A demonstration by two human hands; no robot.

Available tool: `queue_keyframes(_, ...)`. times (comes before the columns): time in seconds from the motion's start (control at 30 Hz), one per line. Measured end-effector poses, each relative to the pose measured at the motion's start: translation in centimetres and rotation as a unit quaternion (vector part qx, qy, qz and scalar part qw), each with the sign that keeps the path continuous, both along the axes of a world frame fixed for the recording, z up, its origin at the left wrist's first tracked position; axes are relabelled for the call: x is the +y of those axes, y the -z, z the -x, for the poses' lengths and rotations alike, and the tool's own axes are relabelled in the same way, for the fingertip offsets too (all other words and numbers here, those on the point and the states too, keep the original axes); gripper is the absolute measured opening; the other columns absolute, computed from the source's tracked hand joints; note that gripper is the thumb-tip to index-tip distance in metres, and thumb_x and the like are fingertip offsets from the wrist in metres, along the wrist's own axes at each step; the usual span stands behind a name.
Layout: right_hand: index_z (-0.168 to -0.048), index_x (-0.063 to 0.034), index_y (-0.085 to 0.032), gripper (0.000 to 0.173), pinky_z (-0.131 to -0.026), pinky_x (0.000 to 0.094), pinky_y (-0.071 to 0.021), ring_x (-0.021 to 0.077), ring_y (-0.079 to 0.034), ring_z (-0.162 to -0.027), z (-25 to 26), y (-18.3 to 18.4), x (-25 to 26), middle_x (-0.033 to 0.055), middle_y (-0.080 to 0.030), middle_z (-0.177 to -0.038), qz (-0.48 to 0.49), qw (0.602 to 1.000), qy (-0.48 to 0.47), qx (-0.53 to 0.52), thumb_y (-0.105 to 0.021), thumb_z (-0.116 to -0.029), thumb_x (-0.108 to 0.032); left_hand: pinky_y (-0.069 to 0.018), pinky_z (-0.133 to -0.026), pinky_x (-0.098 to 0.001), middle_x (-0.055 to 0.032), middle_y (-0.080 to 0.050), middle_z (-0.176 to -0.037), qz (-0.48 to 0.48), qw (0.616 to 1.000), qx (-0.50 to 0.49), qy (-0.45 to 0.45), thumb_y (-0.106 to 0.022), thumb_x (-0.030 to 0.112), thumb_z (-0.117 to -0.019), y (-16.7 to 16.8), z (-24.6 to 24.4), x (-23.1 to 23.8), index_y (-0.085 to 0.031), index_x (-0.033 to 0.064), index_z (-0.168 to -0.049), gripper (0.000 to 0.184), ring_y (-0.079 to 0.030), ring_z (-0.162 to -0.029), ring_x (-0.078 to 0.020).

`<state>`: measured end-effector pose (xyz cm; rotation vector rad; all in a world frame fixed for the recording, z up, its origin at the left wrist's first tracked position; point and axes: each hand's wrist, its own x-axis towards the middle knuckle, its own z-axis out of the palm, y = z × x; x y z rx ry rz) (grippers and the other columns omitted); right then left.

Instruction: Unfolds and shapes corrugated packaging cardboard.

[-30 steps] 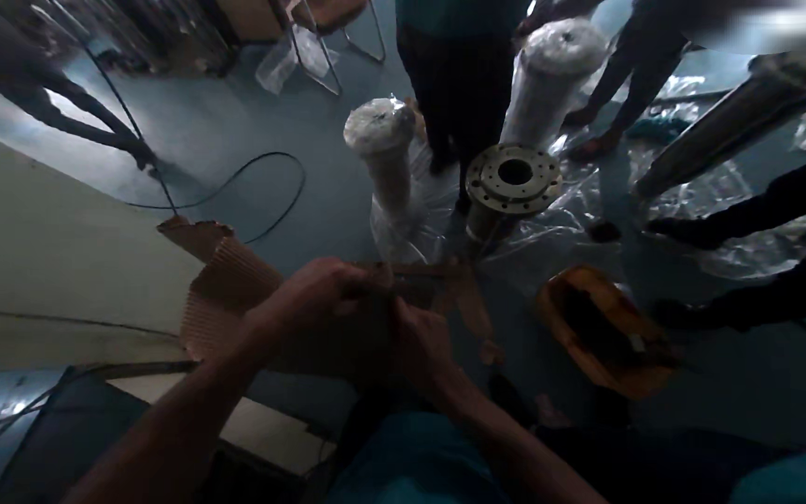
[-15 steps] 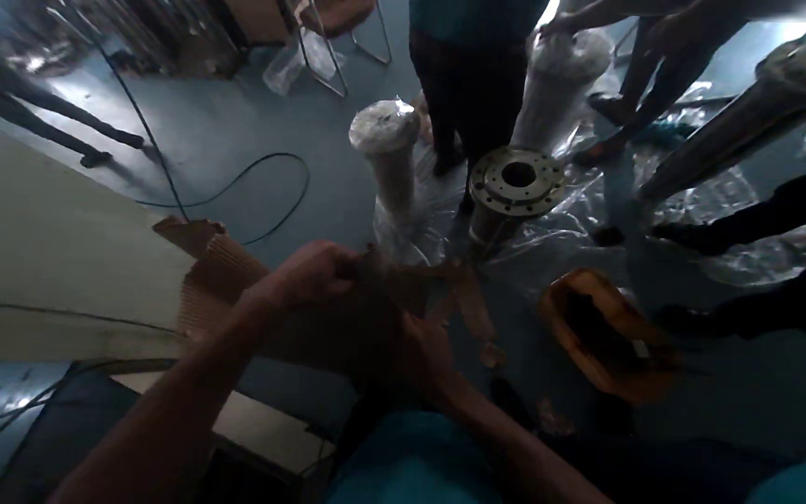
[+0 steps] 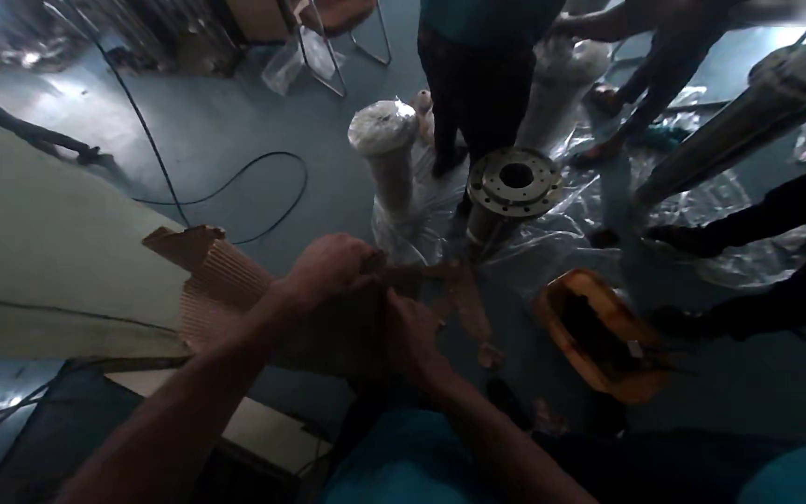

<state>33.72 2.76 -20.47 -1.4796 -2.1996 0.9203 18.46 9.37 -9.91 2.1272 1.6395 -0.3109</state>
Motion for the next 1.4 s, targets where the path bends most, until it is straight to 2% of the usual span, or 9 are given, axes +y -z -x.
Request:
queue_keyframes(0.1,-0.128,0.0003,-0.064,0.034,-0.077,0.0566,-0.0572,0.0402,-0.071,-0.087,0.1,1.0,0.1,0.0210,-0.071,-0.094,-0.017,1.000,0.001,0.025,-0.068,-0.0944,-0.007,-0.0543,-0.080,-0.0578,-0.0145,-0.074,-0.092,-0.032,0.999,-0.021,0.008,-0.070,0.027,-0.0983,0.4,0.8,0.3,-0.075,0.0074,-0.104,0.021,-0.071,-0.091,-0.0348)
queue_keyframes(0.33,-0.111,0.0043,-0.068,0.031,-0.067,0.0525,-0.0587,0.0359,-0.072,-0.077,-0.3,5.9,-0.7,0.0183,-0.072,-0.088,-0.118,0.992,-0.018,0.032,-0.077,-0.0834,-0.006,-0.0549,-0.085,-0.0567,-0.0141,-0.075,-0.095,-0.034,0.997,-0.062,0.009,-0.076,0.025,-0.0943,1.8,3.2,1.8,-0.076,0.0062,-0.103,0.021,-0.072,-0.094,-0.0329)
queue_keyframes(0.5,-0.133,0.0015,-0.061,0.038,-0.084,0.0557,-0.0568,0.0396,-0.072,-0.096,-0.8,6.7,-1.1,0.0215,-0.072,-0.108,0.043,0.998,-0.043,-0.024,-0.063,-0.0980,-0.012,-0.0543,-0.085,-0.0542,-0.0143,-0.074,-0.093,-0.038,0.998,-0.059,-0.003,-0.075,0.022,-0.0943,1.6,3.4,2.2,-0.075,0.0040,-0.099,0.019,-0.071,-0.092,-0.0317)
queue_keyframes(0.67,-0.130,0.0041,-0.063,0.035,-0.085,0.0561,-0.0559,0.0413,-0.071,-0.095,-1.3,5.8,-1.1,0.0238,-0.072,-0.103,0.053,0.998,-0.035,0.014,-0.063,-0.0969,-0.007,-0.0533,-0.089,-0.0537,-0.0146,-0.074,-0.096,-0.001,0.998,-0.064,0.008,-0.075,0.023,-0.0950,0.7,3.1,2.5,-0.074,0.0031,-0.102,0.021,-0.070,-0.095,-0.0311)
queue_keyframes(0.83,-0.121,0.0015,-0.067,0.028,-0.081,0.0558,-0.0560,0.0396,-0.071,-0.090,-0.8,2.3,0.3,0.0211,-0.072,-0.096,0.003,1.000,-0.027,0.001,-0.067,-0.0948,-0.008,-0.0508,-0.101,-0.0554,-0.0155,-0.070,-0.124,0.053,0.990,-0.128,0.022,-0.079,0.019,-0.0919,0.5,2.5,2.7,-0.059,0.0118,-0.142,0.055,-0.067,-0.114,-0.0324)
queue_keyframes(1.0,-0.133,-0.0005,-0.061,0.036,-0.093,0.0564,-0.0532,0.0426,-0.068,-0.107,-0.5,0.7,1.5,0.0239,-0.070,-0.113,0.088,0.992,-0.064,-0.058,-0.063,-0.0995,-0.013,-0.0553,-0.092,-0.0477,-0.0044,-0.076,-0.106,0.046,0.986,-0.140,0.084,-0.072,0.007,-0.0933,1.1,2.2,2.4,-0.078,0.0138,-0.112,0.020,-0.071,-0.099,-0.0208)
queue_keyframes(1.13,-0.136,0.0032,-0.061,0.034,-0.102,0.0531,-0.0498,0.0416,-0.065,-0.118,-1.1,0.6,0.8,0.0271,-0.067,-0.126,0.156,0.987,-0.041,0.021,-0.052,-0.1049,-0.007,-0.0582,-0.085,-0.0459,0.0005,-0.076,-0.100,0.039,0.989,-0.134,0.046,-0.071,0.006,-0.0941,0.8,2.1,1.4,-0.079,0.0189,-0.106,0.019,-0.072,-0.093,-0.0171)
queue_keyframes(1.27,-0.128,0.0007,-0.066,0.034,-0.090,0.0525,-0.0554,0.0368,-0.070,-0.101,-0.7,3.6,-0.4,0.0207,-0.073,-0.109,0.032,0.998,-0.039,0.035,-0.068,-0.0950,-0.008,-0.0515,-0.098,-0.0434,-0.0210,-0.071,-0.112,0.138,0.985,-0.089,-0.057,-0.062,-0.010,-0.0960,-3.4,-3.3,0.6,-0.070,-0.0065,-0.114,0.020,-0.068,-0.107,-0.0292)
queue_keyframes(1.4,-0.126,0.0008,-0.067,0.031,-0.090,0.0523,-0.0552,0.0359,-0.070,-0.105,-0.4,2.7,-0.4,0.0197,-0.073,-0.113,0.058,0.996,-0.030,0.059,-0.067,-0.0960,-0.007,-0.0500,-0.100,-0.0393,-0.0284,-0.067,-0.118,0.176,0.984,-0.033,0.027,-0.062,-0.002,-0.0988,-3.3,-3.2,1.3,-0.063,-0.0124,-0.123,0.027,-0.066,-0.112,-0.0318)
